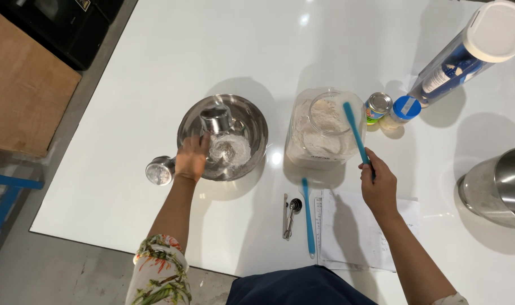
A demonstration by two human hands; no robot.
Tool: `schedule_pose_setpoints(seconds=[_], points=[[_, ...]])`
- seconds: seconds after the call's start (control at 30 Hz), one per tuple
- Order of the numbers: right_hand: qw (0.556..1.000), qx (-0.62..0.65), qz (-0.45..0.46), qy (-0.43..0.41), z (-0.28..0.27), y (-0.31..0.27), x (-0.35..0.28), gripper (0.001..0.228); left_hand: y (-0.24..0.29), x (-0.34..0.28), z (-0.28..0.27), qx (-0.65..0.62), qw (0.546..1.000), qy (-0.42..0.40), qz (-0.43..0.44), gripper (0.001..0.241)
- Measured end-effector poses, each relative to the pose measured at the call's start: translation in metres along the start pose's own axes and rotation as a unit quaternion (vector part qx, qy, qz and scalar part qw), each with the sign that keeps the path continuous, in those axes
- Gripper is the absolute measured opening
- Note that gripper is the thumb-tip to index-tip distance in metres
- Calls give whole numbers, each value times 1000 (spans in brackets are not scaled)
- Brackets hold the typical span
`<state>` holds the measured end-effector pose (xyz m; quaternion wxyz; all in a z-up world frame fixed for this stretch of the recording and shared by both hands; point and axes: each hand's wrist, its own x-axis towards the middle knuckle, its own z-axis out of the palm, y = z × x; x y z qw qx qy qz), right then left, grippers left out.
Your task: Measuring flour from a container into a metal bowl using a measuring cup and leveling it with a spatula.
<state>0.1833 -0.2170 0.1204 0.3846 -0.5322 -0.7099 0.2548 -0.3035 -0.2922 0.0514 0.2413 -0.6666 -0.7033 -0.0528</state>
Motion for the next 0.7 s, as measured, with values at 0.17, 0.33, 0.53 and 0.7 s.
schedule_pose_setpoints(seconds=[0.17,0.33,0.53,0.7], points=[[1000,-5,8,4,-2,0,-3,41,-5,-5,-1,-21,999,-22,-23,63],[1000,-11,10,15,-5,-2,-5,42,-4,-9,2,-47,998,-14,-38,63],[1000,-24,-5,18,-5,9,-5,40,0,5,10,-131,975,-10,-181,47],[1000,8,24,8,-5,3,1,41,-33,16,37,-461,777,-62,-425,37]])
